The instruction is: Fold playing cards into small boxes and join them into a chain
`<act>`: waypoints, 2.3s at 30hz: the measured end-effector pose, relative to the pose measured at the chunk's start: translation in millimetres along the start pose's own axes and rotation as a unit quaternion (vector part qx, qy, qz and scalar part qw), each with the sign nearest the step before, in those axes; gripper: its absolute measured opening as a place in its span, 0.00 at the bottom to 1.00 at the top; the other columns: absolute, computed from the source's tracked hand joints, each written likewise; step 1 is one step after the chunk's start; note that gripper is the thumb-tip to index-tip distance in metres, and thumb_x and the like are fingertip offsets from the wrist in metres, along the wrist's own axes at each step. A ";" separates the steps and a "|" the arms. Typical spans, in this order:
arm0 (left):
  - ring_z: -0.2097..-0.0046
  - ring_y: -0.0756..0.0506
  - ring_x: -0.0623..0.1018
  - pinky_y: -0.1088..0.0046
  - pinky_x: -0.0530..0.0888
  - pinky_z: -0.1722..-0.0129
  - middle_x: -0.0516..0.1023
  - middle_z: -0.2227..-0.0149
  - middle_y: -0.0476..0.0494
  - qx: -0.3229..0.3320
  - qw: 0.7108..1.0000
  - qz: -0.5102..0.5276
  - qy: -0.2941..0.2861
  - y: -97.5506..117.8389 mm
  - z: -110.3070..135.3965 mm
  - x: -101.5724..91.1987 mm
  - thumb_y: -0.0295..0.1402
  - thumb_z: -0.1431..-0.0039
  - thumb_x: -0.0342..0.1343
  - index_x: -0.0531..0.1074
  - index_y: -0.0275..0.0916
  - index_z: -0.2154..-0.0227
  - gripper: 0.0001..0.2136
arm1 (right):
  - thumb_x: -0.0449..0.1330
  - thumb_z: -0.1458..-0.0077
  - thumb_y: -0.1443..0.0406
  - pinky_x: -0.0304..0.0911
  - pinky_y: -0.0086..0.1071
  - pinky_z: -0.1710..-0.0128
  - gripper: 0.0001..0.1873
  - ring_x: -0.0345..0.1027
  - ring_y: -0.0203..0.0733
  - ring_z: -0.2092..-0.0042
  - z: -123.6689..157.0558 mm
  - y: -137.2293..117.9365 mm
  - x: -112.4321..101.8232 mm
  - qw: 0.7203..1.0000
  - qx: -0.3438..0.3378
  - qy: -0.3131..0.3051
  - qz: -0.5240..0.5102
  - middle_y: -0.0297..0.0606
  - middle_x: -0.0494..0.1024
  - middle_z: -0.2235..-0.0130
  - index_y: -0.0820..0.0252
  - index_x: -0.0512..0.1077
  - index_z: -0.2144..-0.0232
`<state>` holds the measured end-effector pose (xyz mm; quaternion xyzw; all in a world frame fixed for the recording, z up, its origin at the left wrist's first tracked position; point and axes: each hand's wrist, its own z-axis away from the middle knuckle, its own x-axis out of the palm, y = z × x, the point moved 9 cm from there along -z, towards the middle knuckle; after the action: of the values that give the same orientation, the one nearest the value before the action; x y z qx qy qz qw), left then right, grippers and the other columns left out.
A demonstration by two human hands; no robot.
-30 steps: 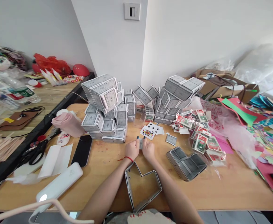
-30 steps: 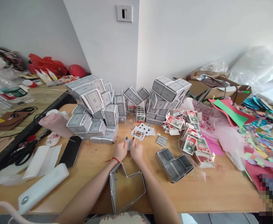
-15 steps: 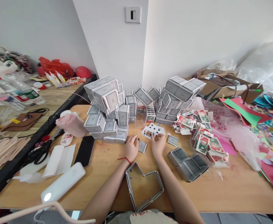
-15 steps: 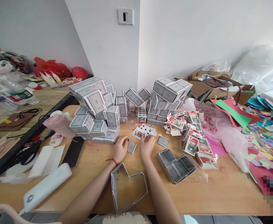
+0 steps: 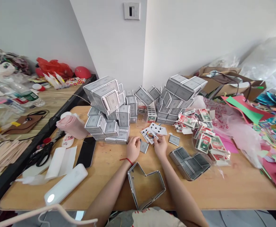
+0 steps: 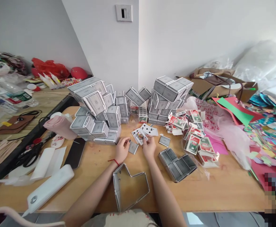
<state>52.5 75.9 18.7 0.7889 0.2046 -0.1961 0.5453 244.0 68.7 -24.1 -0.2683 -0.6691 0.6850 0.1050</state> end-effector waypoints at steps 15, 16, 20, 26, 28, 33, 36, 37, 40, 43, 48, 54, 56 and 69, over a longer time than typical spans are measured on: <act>0.68 0.48 0.70 0.73 0.67 0.67 0.71 0.73 0.45 -0.021 0.998 -0.052 -0.007 -7.6 2.6 0.0 0.32 0.43 0.42 0.69 0.36 0.73 0.11 | 0.52 0.53 0.52 0.60 0.33 0.70 0.20 0.65 0.40 0.71 3.4 -13.5 -7.0 0.990 -0.068 0.056 0.108 0.40 0.72 0.72 0.64 0.66 0.66; 0.70 0.49 0.70 0.74 0.66 0.70 0.70 0.75 0.45 -0.032 0.998 -0.057 -0.009 -9.7 3.1 0.0 0.33 0.43 0.42 0.68 0.36 0.75 0.12 | 0.54 0.54 0.53 0.60 0.34 0.67 0.20 0.66 0.42 0.67 2.8 -15.7 -6.2 0.984 -0.081 0.066 0.144 0.42 0.72 0.69 0.64 0.66 0.66; 0.73 0.50 0.69 0.76 0.63 0.73 0.70 0.76 0.47 -0.054 0.997 -0.045 -0.024 -12.3 4.7 2.5 0.35 0.43 0.42 0.67 0.36 0.74 0.12 | 0.58 0.58 0.55 0.58 0.34 0.66 0.19 0.66 0.44 0.65 -2.3 -12.9 2.1 0.972 -0.071 0.046 0.221 0.42 0.71 0.68 0.63 0.65 0.66; 0.69 0.49 0.72 0.76 0.66 0.70 0.74 0.70 0.45 -0.068 0.997 -0.009 -0.030 -14.0 4.5 4.3 0.35 0.44 0.44 0.68 0.37 0.67 0.10 | 0.60 0.61 0.55 0.57 0.32 0.69 0.20 0.66 0.44 0.68 -5.0 -9.1 9.3 0.956 -0.047 0.007 0.289 0.41 0.70 0.67 0.62 0.65 0.67; 0.68 0.49 0.72 0.75 0.66 0.68 0.74 0.68 0.45 -0.071 0.997 0.001 -0.022 -14.2 4.4 2.6 0.35 0.44 0.44 0.68 0.37 0.65 0.10 | 0.61 0.62 0.54 0.56 0.32 0.70 0.21 0.66 0.44 0.67 -4.7 -10.2 10.7 0.950 -0.047 0.002 0.309 0.42 0.69 0.65 0.61 0.66 0.68; 0.70 0.49 0.71 0.74 0.67 0.68 0.73 0.71 0.46 -0.079 0.997 -0.002 -0.009 -14.5 4.6 -0.3 0.35 0.45 0.45 0.68 0.37 0.67 0.10 | 0.61 0.62 0.56 0.56 0.30 0.71 0.15 0.66 0.41 0.70 -4.7 -10.0 14.9 0.948 -0.050 -0.028 0.314 0.38 0.69 0.69 0.60 0.66 0.75; 0.70 0.50 0.71 0.74 0.67 0.69 0.72 0.71 0.47 -0.073 0.997 -0.003 0.005 -13.8 4.4 -2.1 0.34 0.46 0.47 0.68 0.37 0.68 0.08 | 0.60 0.60 0.56 0.56 0.30 0.71 0.14 0.65 0.40 0.70 -3.0 -11.4 13.8 0.946 -0.058 -0.026 0.317 0.37 0.68 0.70 0.60 0.66 0.76; 0.69 0.50 0.71 0.74 0.68 0.68 0.72 0.71 0.47 -0.067 0.998 0.001 0.012 -13.2 4.3 -3.0 0.33 0.47 0.47 0.68 0.37 0.67 0.08 | 0.60 0.59 0.55 0.57 0.30 0.71 0.15 0.65 0.41 0.70 -1.4 -13.3 12.4 0.945 -0.063 -0.016 0.322 0.38 0.68 0.69 0.61 0.66 0.74; 0.66 0.49 0.72 0.73 0.69 0.66 0.73 0.67 0.45 -0.037 0.998 0.027 0.036 -9.4 3.9 -7.4 0.31 0.47 0.48 0.69 0.37 0.66 0.08 | 0.58 0.58 0.51 0.57 0.31 0.71 0.22 0.66 0.43 0.67 7.6 -21.9 10.7 0.933 -0.088 0.012 0.349 0.42 0.67 0.64 0.63 0.66 0.66; 0.60 0.49 0.72 0.71 0.70 0.60 0.72 0.62 0.44 0.008 0.997 0.051 0.051 -2.8 3.7 -11.8 0.29 0.46 0.48 0.71 0.39 0.63 0.10 | 0.57 0.59 0.49 0.56 0.31 0.73 0.29 0.66 0.43 0.67 19.5 -27.7 18.6 0.917 -0.104 -0.001 0.386 0.45 0.66 0.61 0.63 0.64 0.59; 0.54 0.47 0.69 0.63 0.66 0.51 0.72 0.57 0.45 0.063 0.997 0.008 0.035 5.2 2.4 -8.4 0.25 0.47 0.47 0.71 0.42 0.60 0.13 | 0.56 0.55 0.51 0.57 0.31 0.72 0.27 0.66 0.43 0.66 31.4 -31.6 26.6 0.909 -0.118 -0.010 0.400 0.45 0.65 0.60 0.62 0.64 0.57; 0.50 0.45 0.66 0.60 0.65 0.50 0.70 0.54 0.45 0.090 0.995 -0.046 -0.005 13.3 2.6 4.0 0.26 0.49 0.51 0.72 0.42 0.61 0.12 | 0.59 0.59 0.56 0.61 0.34 0.67 0.27 0.65 0.44 0.63 31.2 -30.8 21.8 0.936 -0.127 -0.024 0.327 0.44 0.65 0.60 0.61 0.64 0.56; 0.49 0.45 0.65 0.60 0.65 0.49 0.69 0.53 0.45 0.096 0.994 -0.044 -0.016 16.2 3.3 6.0 0.29 0.49 0.52 0.72 0.42 0.62 0.11 | 0.60 0.60 0.57 0.63 0.35 0.67 0.27 0.66 0.42 0.66 31.0 -30.1 20.3 0.950 -0.128 -0.037 0.282 0.44 0.65 0.60 0.61 0.64 0.56; 0.62 0.49 0.73 0.70 0.73 0.63 0.68 0.57 0.41 -0.008 0.997 0.071 0.012 -6.4 3.5 1.4 0.29 0.47 0.51 0.65 0.39 0.56 0.14 | 0.61 0.62 0.64 0.69 0.36 0.70 0.27 0.69 0.38 0.68 22.8 -11.8 10.6 0.990 -0.053 -0.117 -0.063 0.45 0.60 0.54 0.59 0.63 0.55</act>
<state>49.9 74.9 11.8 0.7994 0.1563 -0.1462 0.5614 221.0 55.4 -15.9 -0.1489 -0.7279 0.6671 0.0540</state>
